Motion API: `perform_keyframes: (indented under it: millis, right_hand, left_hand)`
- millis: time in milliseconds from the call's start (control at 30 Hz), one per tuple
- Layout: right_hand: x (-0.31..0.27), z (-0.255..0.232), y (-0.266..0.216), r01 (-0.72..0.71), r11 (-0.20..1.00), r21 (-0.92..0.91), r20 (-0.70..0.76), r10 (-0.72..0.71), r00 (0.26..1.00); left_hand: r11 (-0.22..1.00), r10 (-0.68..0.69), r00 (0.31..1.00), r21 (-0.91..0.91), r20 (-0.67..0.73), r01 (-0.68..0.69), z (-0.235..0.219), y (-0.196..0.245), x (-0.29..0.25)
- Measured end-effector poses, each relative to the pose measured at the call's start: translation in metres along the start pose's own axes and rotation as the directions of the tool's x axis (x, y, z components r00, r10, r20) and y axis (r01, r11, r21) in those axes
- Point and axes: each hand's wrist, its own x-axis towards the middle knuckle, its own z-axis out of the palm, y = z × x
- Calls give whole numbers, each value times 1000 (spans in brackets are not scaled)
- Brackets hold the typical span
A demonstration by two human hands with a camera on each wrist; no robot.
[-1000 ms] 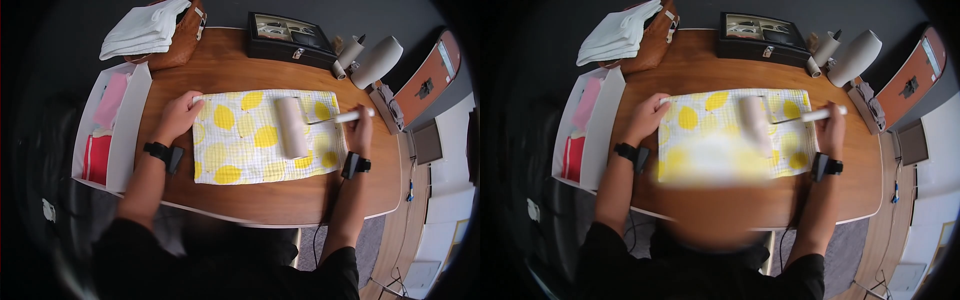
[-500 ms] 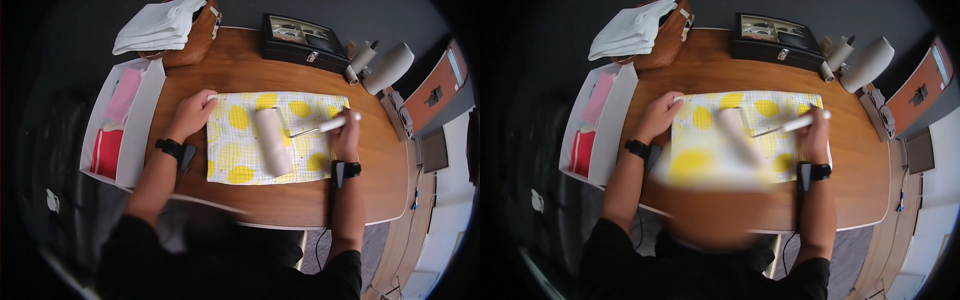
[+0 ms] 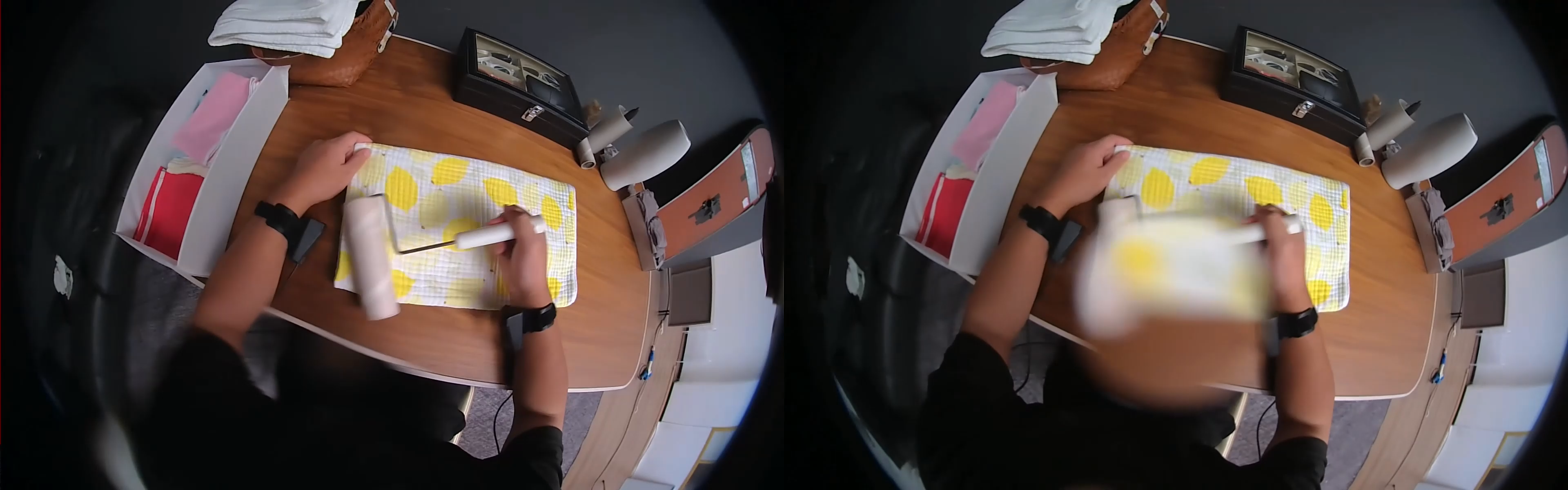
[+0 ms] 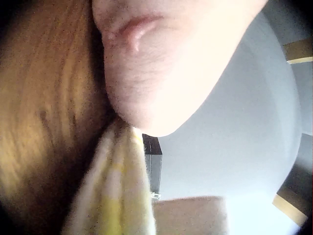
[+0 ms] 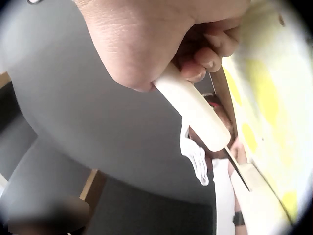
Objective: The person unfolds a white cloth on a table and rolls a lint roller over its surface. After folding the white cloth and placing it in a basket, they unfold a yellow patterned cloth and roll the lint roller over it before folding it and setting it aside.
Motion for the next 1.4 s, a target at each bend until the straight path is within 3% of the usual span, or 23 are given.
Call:
perform_keyframes:
  millis: [100,200,267,300,400,433,467,500,567,700,833,867,967,1067,1167,1233,1267,1333,1400]
  right_hand:
    - [-11,13,-8,-136,985,-110,143,151,978]
    - [-12,1,-28,25,996,-90,-18,-27,999]
    - [2,-43,-25,119,988,-94,-163,-133,978]
    - [13,-73,-19,210,977,33,-240,-196,951]
    - [29,-160,-29,370,928,37,-468,-311,827]
    - [26,-199,-29,421,897,132,-445,-326,834]
    - [16,-203,-40,439,895,73,-506,-346,790]
    - [14,-229,-38,440,890,116,-467,-343,815]
    - [8,-219,-47,416,904,96,-666,-252,702]
    - [7,-204,-39,352,922,159,-481,-239,844]
    - [13,-122,-15,164,960,225,-211,-116,971]
    - [6,-93,-19,71,989,127,-127,-55,990]
    - [-13,-29,-31,-110,992,-56,35,112,993]
    - [-22,-15,-41,-142,988,-60,124,149,981]
    - [-13,-51,-37,-70,995,-70,-11,70,998]
    - [9,-112,-11,93,996,-8,-177,-93,980]
    - [13,-127,-14,168,978,121,-327,-120,937]
    - [24,-187,-15,326,918,227,-427,-207,880]
    - [24,-220,-28,413,902,127,-665,-232,710]
  left_hand:
    - [1000,9,1000,16,9,-9,3,-2,2]
    - [1000,0,1000,30,10,-1,2,2,1]
    - [1000,-3,1000,20,4,3,0,4,0]
    - [1000,13,1000,11,-1,-13,0,3,0]
    - [999,45,999,-11,-15,-45,2,0,-1]
    - [999,48,999,-8,-19,-48,1,2,-1]
    - [999,50,999,-5,-22,-50,1,2,-1]
    - [999,51,998,0,-23,-51,1,0,-1]
    - [998,58,998,6,-19,-58,2,-3,0]
    - [1000,25,1000,1,-6,-25,2,-1,0]
    - [999,33,999,-12,-7,-33,3,-3,3]
    - [999,30,1000,-16,-6,-30,4,-3,2]
    - [1000,-15,1000,23,12,15,4,0,2]
    - [999,29,999,-41,-16,-30,10,-10,3]
    - [999,-36,999,-20,24,37,9,-8,4]
    - [995,-39,999,-85,38,42,11,-11,5]
    - [993,-35,999,-115,37,39,13,-15,5]
    - [988,-33,999,-147,34,38,15,-15,5]
    - [988,-37,999,-147,34,42,12,-7,3]
